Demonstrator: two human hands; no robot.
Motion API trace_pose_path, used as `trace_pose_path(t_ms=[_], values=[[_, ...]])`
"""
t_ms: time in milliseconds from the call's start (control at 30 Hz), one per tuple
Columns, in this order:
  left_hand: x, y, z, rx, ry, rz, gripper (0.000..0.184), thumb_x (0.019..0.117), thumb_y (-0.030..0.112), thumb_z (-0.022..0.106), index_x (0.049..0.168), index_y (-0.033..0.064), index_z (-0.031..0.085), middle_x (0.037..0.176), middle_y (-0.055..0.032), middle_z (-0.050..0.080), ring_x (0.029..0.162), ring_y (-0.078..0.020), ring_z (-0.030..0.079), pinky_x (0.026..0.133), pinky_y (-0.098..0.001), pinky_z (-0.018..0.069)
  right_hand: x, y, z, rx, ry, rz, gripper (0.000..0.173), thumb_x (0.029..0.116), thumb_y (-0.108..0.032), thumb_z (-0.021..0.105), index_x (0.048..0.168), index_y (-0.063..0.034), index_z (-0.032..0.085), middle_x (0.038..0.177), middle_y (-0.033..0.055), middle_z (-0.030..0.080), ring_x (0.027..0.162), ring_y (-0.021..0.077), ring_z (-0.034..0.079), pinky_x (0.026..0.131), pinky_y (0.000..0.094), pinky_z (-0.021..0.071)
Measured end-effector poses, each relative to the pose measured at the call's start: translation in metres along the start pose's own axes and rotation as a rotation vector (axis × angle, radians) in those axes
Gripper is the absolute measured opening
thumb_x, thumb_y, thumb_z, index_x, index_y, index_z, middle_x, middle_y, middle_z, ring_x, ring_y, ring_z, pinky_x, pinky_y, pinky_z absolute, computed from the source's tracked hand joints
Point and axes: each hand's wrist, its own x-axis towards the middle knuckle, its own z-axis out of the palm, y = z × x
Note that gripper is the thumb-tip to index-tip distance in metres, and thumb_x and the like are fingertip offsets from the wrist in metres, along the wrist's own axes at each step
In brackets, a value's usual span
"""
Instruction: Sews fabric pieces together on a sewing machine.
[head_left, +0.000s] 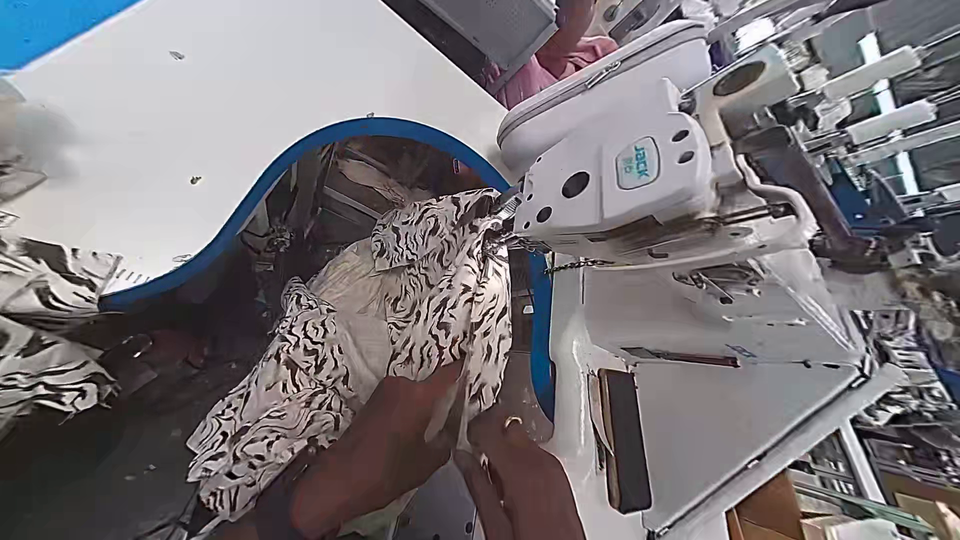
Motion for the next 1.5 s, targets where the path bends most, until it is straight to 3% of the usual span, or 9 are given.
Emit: trace_pose_path(t_ms=[600, 767, 900, 1033, 1133, 1267, 1400, 1467, 1500], values=[[0.040, -0.001, -0.026, 0.032, -0.176, 0.093, 0.042, 0.0958, 0.014, 0.066, 0.132, -0.0050, 0.056, 0.082, -0.0213, 0.067, 0.075, -0.0368, 0.067, 0.072, -0.0550, 0.0526, 0.058, 0.010, 0.003, -0.182, 0.169, -0.021, 0.018, 0.0923, -0.014, 0.060, 0.091, 0.0002, 0.070, 0.068, 0.0122, 0.064, 0.060, 0.0310, 0.067, 0.052, 0.0478, 0.0517], [-0.032, -0.010, -0.026, 0.058, 0.005, 0.015, 0.033, 0.0948, 0.018, 0.066, 0.122, -0.0001, 0.065, 0.068, -0.0140, 0.064, 0.057, -0.0303, 0.064, 0.055, -0.0492, 0.0529, 0.044, 0.066, -0.005, -0.147, -0.484, 0.251, 0.023, 0.0953, -0.010, 0.063, 0.113, 0.0046, 0.069, 0.100, 0.0265, 0.071, 0.098, 0.0460, 0.069, 0.085, 0.0647, 0.0503], [-0.042, -0.031, -0.028, 0.086, 0.080, 0.089, 0.025, 0.1009, 0.024, 0.057, 0.093, 0.0024, 0.068, 0.067, -0.0070, 0.061, 0.058, -0.0179, 0.059, 0.055, -0.0387, 0.0489, 0.069, 0.140, 0.064, 0.130, -0.869, -0.066, 0.029, 0.0966, -0.012, 0.066, 0.116, 0.0092, 0.066, 0.113, 0.0293, 0.067, 0.110, 0.0420, 0.064, 0.098, 0.0612, 0.0464], [-0.034, -0.014, -0.005, 0.000, 0.121, 0.240, 0.027, 0.1013, 0.026, 0.057, 0.097, 0.0019, 0.068, 0.064, -0.0045, 0.059, 0.053, -0.0094, 0.055, 0.051, -0.0256, 0.0452, 0.051, 0.073, -0.030, -0.434, -0.456, 0.187, 0.032, 0.1019, -0.003, 0.051, 0.129, 0.0119, 0.056, 0.100, 0.0323, 0.068, 0.098, 0.0530, 0.067, 0.082, 0.0658, 0.0510], [-0.033, -0.021, 0.022, -0.029, 0.170, 0.217, 0.025, 0.1002, 0.024, 0.059, 0.107, 0.0021, 0.070, 0.065, -0.0056, 0.063, 0.052, -0.0110, 0.057, 0.051, -0.0280, 0.0465, -0.040, 0.008, -0.061, -0.672, 0.124, 0.028, 0.020, 0.0928, -0.008, 0.060, 0.099, 0.0076, 0.070, 0.057, 0.0182, 0.060, 0.051, 0.0397, 0.064, 0.043, 0.0478, 0.0474], [-0.028, -0.023, 0.028, 0.030, 0.227, 0.261, 0.020, 0.0966, 0.016, 0.056, 0.090, 0.0031, 0.069, 0.056, -0.0033, 0.054, 0.047, -0.0094, 0.049, 0.046, -0.0241, 0.0390, -0.046, -0.044, -0.010, -0.417, 0.061, -0.162, 0.014, 0.0891, -0.012, 0.065, 0.080, -0.0044, 0.071, 0.062, 0.0082, 0.066, 0.060, 0.0276, 0.067, 0.053, 0.0394, 0.0496], [-0.008, -0.026, 0.023, 0.044, 0.265, 0.287, 0.022, 0.0948, 0.017, 0.055, 0.078, 0.0076, 0.064, 0.051, -0.0014, 0.046, 0.044, -0.0111, 0.046, 0.044, -0.0274, 0.0349, -0.019, -0.028, -0.002, -0.332, -0.006, -0.167, 0.011, 0.0880, -0.006, 0.067, 0.084, -0.0105, 0.076, 0.082, 0.0063, 0.075, 0.104, 0.0382, 0.069, 0.103, 0.0709, 0.0342], [0.002, -0.030, 0.023, 0.034, 0.302, 0.285, 0.024, 0.0935, 0.017, 0.053, 0.073, 0.0083, 0.061, 0.049, -0.0011, 0.043, 0.042, -0.0123, 0.044, 0.042, -0.0294, 0.0328, -0.012, -0.034, -0.004, -0.380, -0.013, -0.181, 0.013, 0.0924, -0.009, 0.064, 0.085, -0.0062, 0.075, 0.079, 0.0083, 0.074, 0.094, 0.0342, 0.073, 0.095, 0.0623, 0.0481], [0.008, -0.032, 0.024, 0.026, 0.321, 0.285, 0.026, 0.0932, 0.016, 0.052, 0.070, 0.0081, 0.060, 0.048, -0.0012, 0.041, 0.041, -0.0130, 0.043, 0.041, -0.0301, 0.0319, -0.007, -0.035, -0.003, -0.456, 0.011, -0.205, 0.015, 0.0917, -0.011, 0.063, 0.081, -0.0071, 0.073, 0.070, 0.0064, 0.070, 0.074, 0.0263, 0.073, 0.072, 0.0448, 0.0569]])
